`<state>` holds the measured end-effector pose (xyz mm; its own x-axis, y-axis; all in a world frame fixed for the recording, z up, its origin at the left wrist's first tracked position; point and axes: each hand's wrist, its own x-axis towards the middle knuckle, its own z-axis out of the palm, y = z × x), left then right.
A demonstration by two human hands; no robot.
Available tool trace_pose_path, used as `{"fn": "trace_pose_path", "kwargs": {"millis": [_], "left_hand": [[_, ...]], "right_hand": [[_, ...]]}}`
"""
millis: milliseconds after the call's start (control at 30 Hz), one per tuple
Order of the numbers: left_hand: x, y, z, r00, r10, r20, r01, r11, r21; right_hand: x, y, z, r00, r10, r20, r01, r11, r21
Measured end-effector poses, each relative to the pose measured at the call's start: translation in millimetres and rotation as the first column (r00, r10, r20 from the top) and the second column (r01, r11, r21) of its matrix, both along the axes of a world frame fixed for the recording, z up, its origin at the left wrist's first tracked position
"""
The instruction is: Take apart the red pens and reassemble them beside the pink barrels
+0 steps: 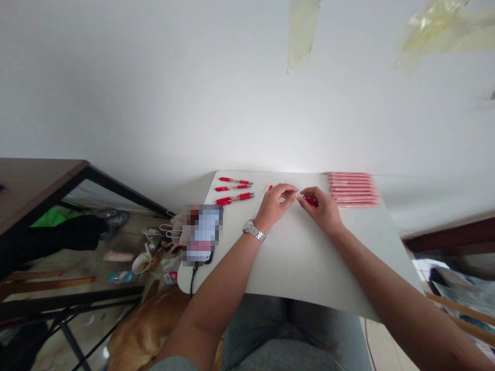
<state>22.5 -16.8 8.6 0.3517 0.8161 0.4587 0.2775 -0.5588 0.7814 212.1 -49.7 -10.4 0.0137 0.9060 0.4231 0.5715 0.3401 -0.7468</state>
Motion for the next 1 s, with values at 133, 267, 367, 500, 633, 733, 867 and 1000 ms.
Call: {"fn": "trace_pose_path", "kwargs": {"millis": [133, 267, 367, 500, 633, 733, 867, 1000], "left_hand": [[-2.0, 2.9, -1.6, 0.997, 0.064, 0.053, -0.062, 0.997, -0.040], [-4.0, 4.8, -1.5, 0.988, 0.111, 0.108, -0.104, 0.992, -0.066], [-5.0, 5.9, -1.9, 0.983, 0.138, 0.119, -0.130, 0.989, -0.073], [-5.4, 6.7, -3.1, 0.982, 0.147, 0.122, -0.143, 0.989, -0.044], [-5.7, 6.1, -2.0, 0.980, 0.189, 0.057, -0.190, 0.982, 0.013], [-7.1, 6.8, -0.6, 0.959, 0.277, 0.050, -0.280, 0.958, 0.056], [-10.2, 9.9, -1.1, 0.925, 0.368, 0.096, -0.375, 0.924, 0.068], [-12.4, 12.7, -3.0, 0.911, 0.399, 0.107, -0.406, 0.912, 0.060]], "right_hand": [[1.3, 1.3, 0.1, 0.998, -0.029, 0.053, 0.029, 1.000, 0.002], [2.3, 2.0, 0.9, 0.991, -0.076, 0.109, 0.073, 0.997, 0.031], [3.0, 1.8, 2.1, 0.986, -0.103, 0.134, 0.097, 0.994, 0.048], [5.1, 1.1, 3.1, 0.977, -0.128, 0.171, 0.117, 0.990, 0.075], [8.3, 0.9, 2.4, 0.961, -0.149, 0.233, 0.126, 0.986, 0.112], [10.6, 1.2, 1.3, 0.944, -0.174, 0.279, 0.140, 0.981, 0.136], [12.2, 2.4, 0.1, 0.916, -0.178, 0.359, 0.131, 0.980, 0.150], [12.3, 3.3, -0.7, 0.896, -0.149, 0.418, 0.100, 0.985, 0.138]]}}
